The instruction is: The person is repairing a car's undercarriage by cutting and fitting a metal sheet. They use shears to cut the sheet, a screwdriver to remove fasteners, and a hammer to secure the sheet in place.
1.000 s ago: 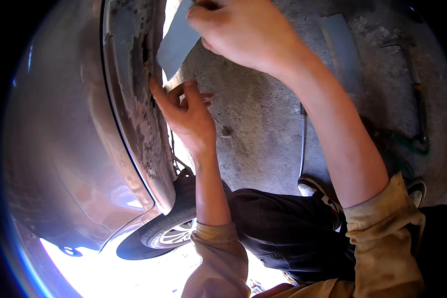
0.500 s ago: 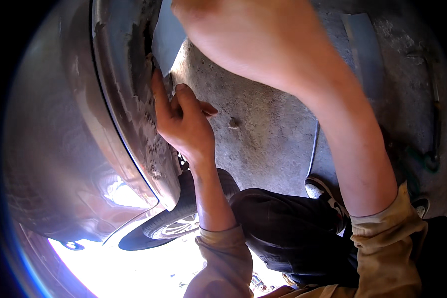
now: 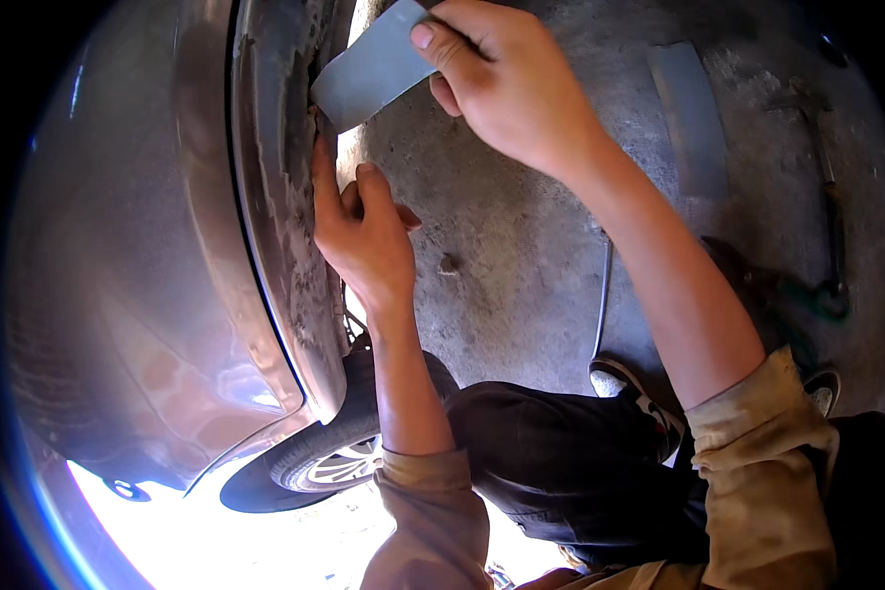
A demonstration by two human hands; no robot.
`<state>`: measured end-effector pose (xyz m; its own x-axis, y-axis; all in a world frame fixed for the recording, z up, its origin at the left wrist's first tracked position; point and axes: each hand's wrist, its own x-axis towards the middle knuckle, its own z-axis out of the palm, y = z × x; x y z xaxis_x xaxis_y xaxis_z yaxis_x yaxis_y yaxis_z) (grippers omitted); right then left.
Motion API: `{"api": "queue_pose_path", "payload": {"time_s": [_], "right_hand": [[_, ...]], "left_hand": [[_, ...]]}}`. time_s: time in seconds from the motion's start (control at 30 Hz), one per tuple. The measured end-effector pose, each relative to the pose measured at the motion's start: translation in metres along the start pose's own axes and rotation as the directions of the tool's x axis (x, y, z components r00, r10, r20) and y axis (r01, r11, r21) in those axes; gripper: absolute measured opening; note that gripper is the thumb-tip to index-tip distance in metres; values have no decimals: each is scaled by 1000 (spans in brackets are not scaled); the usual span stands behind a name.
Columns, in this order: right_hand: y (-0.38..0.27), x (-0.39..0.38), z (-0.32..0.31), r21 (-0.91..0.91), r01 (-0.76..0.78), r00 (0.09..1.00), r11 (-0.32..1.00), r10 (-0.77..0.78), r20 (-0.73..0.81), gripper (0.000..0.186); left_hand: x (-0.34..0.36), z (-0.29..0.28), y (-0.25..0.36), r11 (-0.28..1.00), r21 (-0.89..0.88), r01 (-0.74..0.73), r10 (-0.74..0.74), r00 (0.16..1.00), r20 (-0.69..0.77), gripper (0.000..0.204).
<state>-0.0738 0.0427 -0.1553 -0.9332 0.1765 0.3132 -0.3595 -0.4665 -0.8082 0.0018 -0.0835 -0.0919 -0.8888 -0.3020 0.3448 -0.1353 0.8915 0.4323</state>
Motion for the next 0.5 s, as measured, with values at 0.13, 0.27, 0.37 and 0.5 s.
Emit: {"api": "queue_pose_path", "payload": {"time_s": [0.13, 0.27, 0.37, 0.5], "right_hand": [[14, 9, -4, 67, -108, 988, 992, 100, 119, 26], [31, 30, -11, -43, 116, 988, 992, -111, 111, 29], [19, 36, -6, 1, -45, 985, 999, 44, 169, 31], [4, 27, -7, 220, -329, 919, 918, 258, 300, 36]], "left_hand": [[-2, -3, 3, 1000, -12, 9, -9, 1000, 11, 48], [0, -2, 6, 1000, -20, 25, -23, 998, 55, 48], [-2, -7, 9, 999, 11, 45, -46, 996, 72, 49], [1, -11, 4, 999, 12, 40, -41, 996, 81, 50]]}}
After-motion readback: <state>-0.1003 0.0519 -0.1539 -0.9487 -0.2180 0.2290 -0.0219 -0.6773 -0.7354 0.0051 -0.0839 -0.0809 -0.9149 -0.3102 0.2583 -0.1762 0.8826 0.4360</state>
